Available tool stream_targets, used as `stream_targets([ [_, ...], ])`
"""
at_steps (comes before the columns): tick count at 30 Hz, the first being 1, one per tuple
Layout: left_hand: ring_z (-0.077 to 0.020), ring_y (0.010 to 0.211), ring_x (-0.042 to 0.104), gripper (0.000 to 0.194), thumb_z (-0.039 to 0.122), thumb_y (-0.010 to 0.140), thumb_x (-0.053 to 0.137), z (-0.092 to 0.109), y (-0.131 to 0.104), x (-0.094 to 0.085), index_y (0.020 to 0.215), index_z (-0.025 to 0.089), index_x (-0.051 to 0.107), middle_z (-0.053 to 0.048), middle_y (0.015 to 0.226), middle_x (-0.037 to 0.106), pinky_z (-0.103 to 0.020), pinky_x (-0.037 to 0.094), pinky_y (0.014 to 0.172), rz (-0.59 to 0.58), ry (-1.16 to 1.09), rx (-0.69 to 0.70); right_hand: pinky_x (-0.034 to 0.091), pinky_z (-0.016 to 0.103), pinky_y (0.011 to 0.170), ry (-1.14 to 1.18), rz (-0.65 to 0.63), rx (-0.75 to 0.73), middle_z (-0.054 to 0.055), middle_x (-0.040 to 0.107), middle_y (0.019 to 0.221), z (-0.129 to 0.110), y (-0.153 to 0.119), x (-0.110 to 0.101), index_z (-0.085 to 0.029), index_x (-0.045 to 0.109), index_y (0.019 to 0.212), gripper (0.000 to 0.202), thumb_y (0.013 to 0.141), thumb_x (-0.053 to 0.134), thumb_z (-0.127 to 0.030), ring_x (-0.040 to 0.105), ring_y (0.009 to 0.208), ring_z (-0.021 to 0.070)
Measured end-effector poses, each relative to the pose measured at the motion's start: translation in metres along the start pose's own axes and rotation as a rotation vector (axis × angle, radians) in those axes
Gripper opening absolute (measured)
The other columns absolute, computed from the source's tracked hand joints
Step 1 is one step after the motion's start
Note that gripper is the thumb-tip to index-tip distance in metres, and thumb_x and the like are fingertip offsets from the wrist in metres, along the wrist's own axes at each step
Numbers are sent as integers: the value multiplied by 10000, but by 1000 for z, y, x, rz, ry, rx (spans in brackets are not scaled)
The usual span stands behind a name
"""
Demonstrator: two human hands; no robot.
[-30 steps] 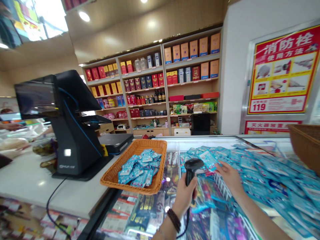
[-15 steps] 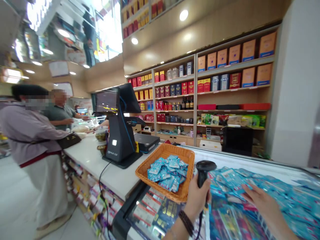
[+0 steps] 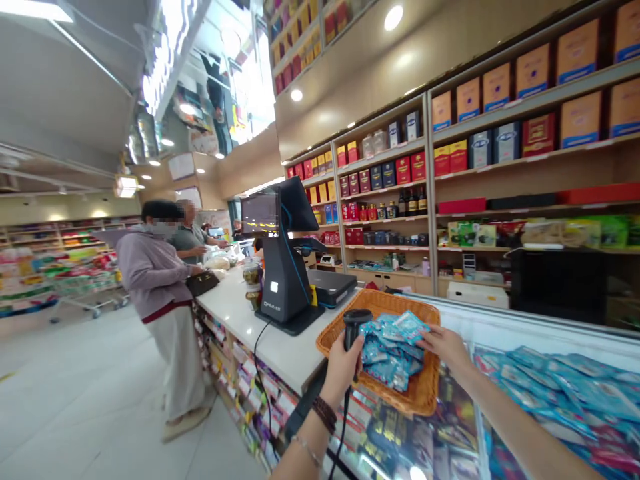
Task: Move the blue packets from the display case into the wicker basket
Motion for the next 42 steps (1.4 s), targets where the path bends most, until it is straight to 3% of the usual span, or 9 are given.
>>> stream_targets([
  [5, -104, 428, 470, 814, 988, 796, 1005, -4, -2, -29, 833, 290, 588, 89, 564, 548, -239, 353, 445, 63, -25, 22, 780, 652, 1168, -97, 47, -40, 143, 1005, 1078, 13, -11, 20, -316, 883, 906, 234, 714, 959, -424, 983, 1186, 469],
  [10, -106, 431, 484, 822, 972, 739, 1036, -4, -7, -10, 848, 291, 588, 82, 579, 580, -236, 358, 446, 14, -57, -3, 789, 585, 1051, -252, 92, -164, 106, 1004, 1045, 17, -28, -40, -342, 916, 927, 235, 826, 792, -515, 977, 1078, 427],
  [20, -89, 444, 453, 863, 1046, 755, 996, 7, -31, 136, 878, 274, 629, 81, 625, 594, -241, 342, 451, -244, -233, 17, 709, 724, 1226, -343, 418, -140, 185, 972, 1089, 2, -69, -251, -321, 820, 930, 295, 799, 764, -580, 933, 1195, 500],
  [23, -87, 437, 456, 850, 1030, 758, 997, 6, -44, 179, 870, 271, 633, 78, 623, 583, -242, 327, 448, -318, -255, -6, 711, 706, 1225, -504, 540, -87, 182, 968, 1137, 3, -95, -313, -310, 834, 994, 300, 839, 726, -543, 927, 1228, 501],
  [26, -97, 464, 502, 824, 990, 762, 1023, 5, -62, 218, 875, 266, 645, 65, 637, 605, -235, 359, 465, -419, -257, -39, 669, 731, 1290, -789, 603, -108, 186, 978, 1193, 1, -120, -350, -306, 870, 1046, 310, 856, 719, -499, 906, 1305, 509],
  [29, -96, 463, 506, 834, 991, 744, 1035, 2, -79, 251, 854, 270, 630, 65, 628, 601, -234, 370, 469, -511, -273, -65, 598, 768, 1367, -1080, 561, -108, 218, 977, 1352, 7, -133, -350, -287, 924, 1083, 316, 920, 704, -444, 852, 1477, 522],
  [34, -92, 439, 472, 828, 977, 741, 1047, -22, -92, 289, 878, 281, 621, 82, 593, 582, -235, 326, 458, -556, -287, -129, 535, 841, 1396, -1299, 393, -64, 183, 953, 1534, 24, -135, -306, -308, 981, 1116, 363, 1085, 627, -380, 785, 1622, 507],
  [38, -98, 439, 472, 848, 1008, 738, 1038, -43, -96, 300, 881, 272, 642, 78, 595, 588, -238, 327, 454, -580, -278, -147, 552, 758, 1413, -1274, 304, -110, 169, 983, 1428, 25, -133, -280, -314, 989, 1079, 311, 1091, 684, -374, 868, 1496, 479],
  [42, -82, 439, 448, 900, 1058, 681, 1017, -60, -99, 296, 860, 264, 633, 76, 614, 580, -240, 330, 455, -557, -271, -192, 619, 678, 1347, -1222, 382, -188, 157, 990, 1329, 15, -132, -289, -322, 964, 1186, 383, 1101, 642, -510, 886, 1385, 457],
])
Point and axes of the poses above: each hand's wrist, its own y-axis towards the middle knuckle, its own x-axis out of the palm, z = x × y, the point moved 10 cm from there along y, towards the middle knuckle
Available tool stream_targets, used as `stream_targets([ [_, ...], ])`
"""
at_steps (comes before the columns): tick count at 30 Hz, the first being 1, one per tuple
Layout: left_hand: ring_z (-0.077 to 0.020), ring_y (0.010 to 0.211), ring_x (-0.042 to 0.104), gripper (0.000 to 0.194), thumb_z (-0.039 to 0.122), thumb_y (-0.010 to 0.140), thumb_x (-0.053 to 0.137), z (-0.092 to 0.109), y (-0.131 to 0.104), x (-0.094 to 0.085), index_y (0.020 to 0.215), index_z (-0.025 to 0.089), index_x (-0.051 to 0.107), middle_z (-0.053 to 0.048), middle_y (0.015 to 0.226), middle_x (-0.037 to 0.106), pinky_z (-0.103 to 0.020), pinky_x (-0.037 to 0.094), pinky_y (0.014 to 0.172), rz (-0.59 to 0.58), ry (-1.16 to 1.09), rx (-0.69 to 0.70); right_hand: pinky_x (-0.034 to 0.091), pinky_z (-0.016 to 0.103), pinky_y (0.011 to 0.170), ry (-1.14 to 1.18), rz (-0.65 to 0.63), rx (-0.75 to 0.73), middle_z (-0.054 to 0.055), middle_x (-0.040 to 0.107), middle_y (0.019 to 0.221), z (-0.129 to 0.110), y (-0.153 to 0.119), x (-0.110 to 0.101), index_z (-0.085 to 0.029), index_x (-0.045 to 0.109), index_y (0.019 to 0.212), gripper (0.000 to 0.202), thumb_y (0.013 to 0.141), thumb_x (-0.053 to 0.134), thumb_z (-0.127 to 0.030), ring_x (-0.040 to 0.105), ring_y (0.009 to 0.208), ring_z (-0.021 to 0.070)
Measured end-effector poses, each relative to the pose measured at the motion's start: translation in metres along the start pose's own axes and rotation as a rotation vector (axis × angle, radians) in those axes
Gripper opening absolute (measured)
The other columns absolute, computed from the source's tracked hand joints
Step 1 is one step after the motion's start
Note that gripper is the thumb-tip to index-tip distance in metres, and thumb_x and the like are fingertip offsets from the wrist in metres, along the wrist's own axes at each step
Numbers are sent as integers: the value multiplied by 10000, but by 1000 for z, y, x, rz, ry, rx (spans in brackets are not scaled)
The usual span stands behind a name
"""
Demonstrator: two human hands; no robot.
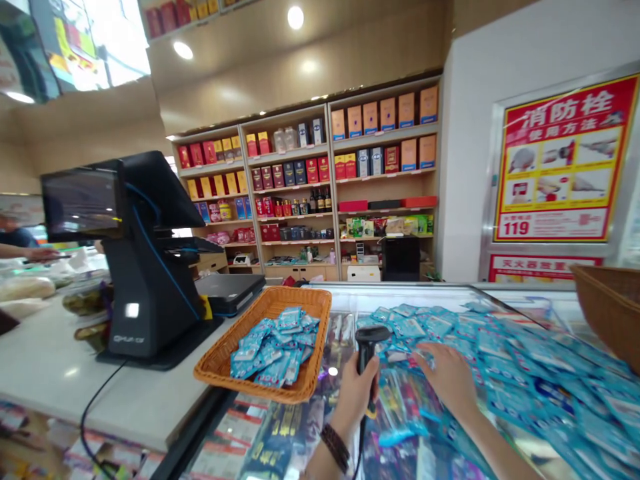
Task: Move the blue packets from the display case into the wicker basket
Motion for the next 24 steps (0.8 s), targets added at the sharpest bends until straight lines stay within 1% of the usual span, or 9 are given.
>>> stream_targets([
  [3, -79, 444, 447, 924, 1076, 648, 1009, -5, -4, -4, 874, 268, 621, 74, 635, 592, -244, 336, 461, 26, -30, -27, 579, 758, 1364, -44, 66, 88, 242, 933, 1520, 19, 6, -4, -261, 917, 1360, 500, 1042, 687, -571, 764, 1599, 541],
  [5, -86, 448, 459, 918, 1072, 653, 1007, -5, -6, -4, 876, 277, 608, 77, 641, 589, -246, 335, 462, 31, -42, -36, 534, 825, 1382, -70, 43, 149, 289, 915, 1531, 32, 8, 1, -225, 892, 1409, 567, 994, 741, -580, 724, 1651, 587],
  [7, -93, 451, 473, 898, 1057, 675, 1009, -6, -7, -3, 882, 282, 606, 78, 639, 589, -250, 335, 464, 28, -41, -39, 542, 830, 1374, -54, 16, 161, 284, 934, 1463, 37, 11, 6, -225, 884, 1421, 591, 962, 763, -577, 775, 1587, 590],
  [10, -98, 450, 478, 872, 1037, 704, 1010, -7, -8, -2, 892, 287, 606, 83, 628, 583, -257, 333, 467, 22, -31, -30, 657, 738, 1261, 42, 57, 152, 227, 973, 1311, 41, 14, 1, -255, 894, 1389, 599, 903, 779, -585, 878, 1385, 550],
  [14, -104, 449, 475, 860, 1039, 721, 995, -11, -7, 0, 895, 293, 603, 87, 611, 562, -271, 327, 467, -1, -8, -24, 751, 643, 1064, 233, 99, 233, 181, 983, 1134, 51, 17, -13, -299, 910, 1188, 522, 812, 794, -643, 928, 1101, 498],
  [17, -103, 436, 470, 880, 1079, 722, 961, -13, -6, -1, 899, 290, 614, 84, 601, 563, -278, 319, 464, 12, 4, -7, 778, 653, 1011, 400, 84, 358, 158, 948, 955, 60, 15, -16, -334, 833, 958, 411, 773, 775, -697, 929, 916, 475],
  [19, -102, 431, 468, 895, 1102, 721, 944, -15, -6, -2, 900, 287, 620, 82, 597, 570, -277, 318, 464, 24, 9, 4, 805, 682, 971, 574, 130, 467, 144, 916, 899, 65, 9, -17, -338, 772, 909, 463, 747, 798, -771, 930, 845, 474],
  [21, -102, 429, 469, 904, 1112, 720, 940, -16, -6, -2, 901, 285, 622, 83, 596, 569, -276, 319, 464, 24, 8, 10, 833, 680, 957, 800, 218, 542, 125, 913, 939, 65, 1, -17, -335, 744, 947, 584, 693, 876, -844, 951, 883, 472],
  [24, -101, 429, 473, 904, 1108, 726, 948, -19, -6, 1, 912, 281, 631, 87, 604, 563, -275, 321, 463, 3, 0, 14, 845, 666, 1028, 1061, 299, 579, 82, 902, 977, 56, -9, -10, -352, 685, 984, 711, 601, 996, -864, 972, 1045, 471],
])
Point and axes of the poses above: each hand's wrist, its own y-axis towards the middle knuckle, its own x-axis out of the palm, z = x × y, the point moved 10 cm from there along y, towards the middle knuckle
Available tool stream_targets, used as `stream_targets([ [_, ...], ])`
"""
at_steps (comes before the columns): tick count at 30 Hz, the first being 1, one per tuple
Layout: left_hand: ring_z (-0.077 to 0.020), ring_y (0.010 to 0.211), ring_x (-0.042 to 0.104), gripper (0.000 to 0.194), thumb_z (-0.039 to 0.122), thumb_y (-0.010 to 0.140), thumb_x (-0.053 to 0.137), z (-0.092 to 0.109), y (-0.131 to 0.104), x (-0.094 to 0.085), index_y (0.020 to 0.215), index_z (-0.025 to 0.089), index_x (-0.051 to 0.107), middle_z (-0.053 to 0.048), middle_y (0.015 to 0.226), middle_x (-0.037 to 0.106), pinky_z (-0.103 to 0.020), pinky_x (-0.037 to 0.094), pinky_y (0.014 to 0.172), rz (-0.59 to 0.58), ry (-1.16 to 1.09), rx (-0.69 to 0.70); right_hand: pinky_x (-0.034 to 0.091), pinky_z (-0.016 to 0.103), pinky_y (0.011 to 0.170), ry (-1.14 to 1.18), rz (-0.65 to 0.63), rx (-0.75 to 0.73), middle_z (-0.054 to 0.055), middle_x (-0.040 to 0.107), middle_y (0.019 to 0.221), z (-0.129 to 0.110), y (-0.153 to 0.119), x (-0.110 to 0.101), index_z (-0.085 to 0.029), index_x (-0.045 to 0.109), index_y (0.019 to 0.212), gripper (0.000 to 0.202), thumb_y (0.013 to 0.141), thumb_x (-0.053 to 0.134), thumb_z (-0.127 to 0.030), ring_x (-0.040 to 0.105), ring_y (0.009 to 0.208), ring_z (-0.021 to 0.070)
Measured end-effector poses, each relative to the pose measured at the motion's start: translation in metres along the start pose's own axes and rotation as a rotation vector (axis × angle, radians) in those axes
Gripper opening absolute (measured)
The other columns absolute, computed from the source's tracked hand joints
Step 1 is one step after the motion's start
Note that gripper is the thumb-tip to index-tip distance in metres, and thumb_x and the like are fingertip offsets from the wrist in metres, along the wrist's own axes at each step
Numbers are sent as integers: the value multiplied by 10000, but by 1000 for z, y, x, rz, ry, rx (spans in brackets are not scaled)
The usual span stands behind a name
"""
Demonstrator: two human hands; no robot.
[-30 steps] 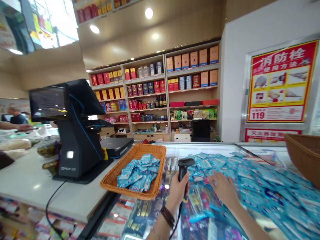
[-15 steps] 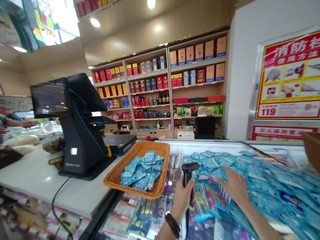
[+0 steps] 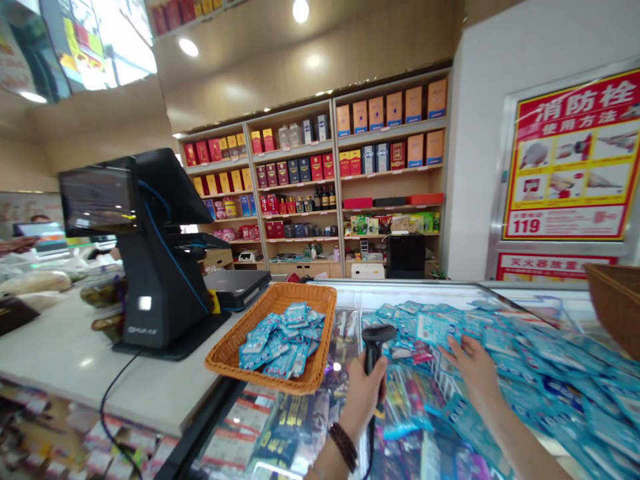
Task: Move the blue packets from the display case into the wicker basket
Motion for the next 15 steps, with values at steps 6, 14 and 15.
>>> stream_targets([
  [6, -89, 450, 468, 943, 1126, 722, 949, 2, -3, 7, 974, 260, 671, 93, 649, 576, -265, 336, 468, -62, -7, -1, 810, 745, 1107, 71, -84, 44, 32, 860, 892, 17, -14, 19, -367, 610, 957, 731, 614, 1040, -848, 950, 1009, 428],
  [14, -85, 459, 475, 920, 1113, 751, 945, 8, -7, 18, 965, 274, 634, 94, 676, 587, -267, 351, 471, -171, -12, -16, 805, 745, 1129, 165, -10, 65, -23, 787, 903, 39, -13, 20, -351, 686, 1007, 782, 552, 1085, -846, 879, 974, 349],
  [15, -85, 455, 475, 918, 1114, 749, 942, 7, -7, 18, 953, 277, 625, 94, 673, 585, -268, 346, 466, -170, -7, -17, 807, 740, 1128, 166, -9, 68, -20, 789, 905, 40, -13, 20, -351, 689, 1004, 776, 553, 1082, -846, 882, 984, 353],
])
Point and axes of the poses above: each hand's wrist, its own y-axis towards the middle knuckle, its own x-axis out of the palm, z = x × y, the point moved 10 cm from there along y, towards the middle knuckle
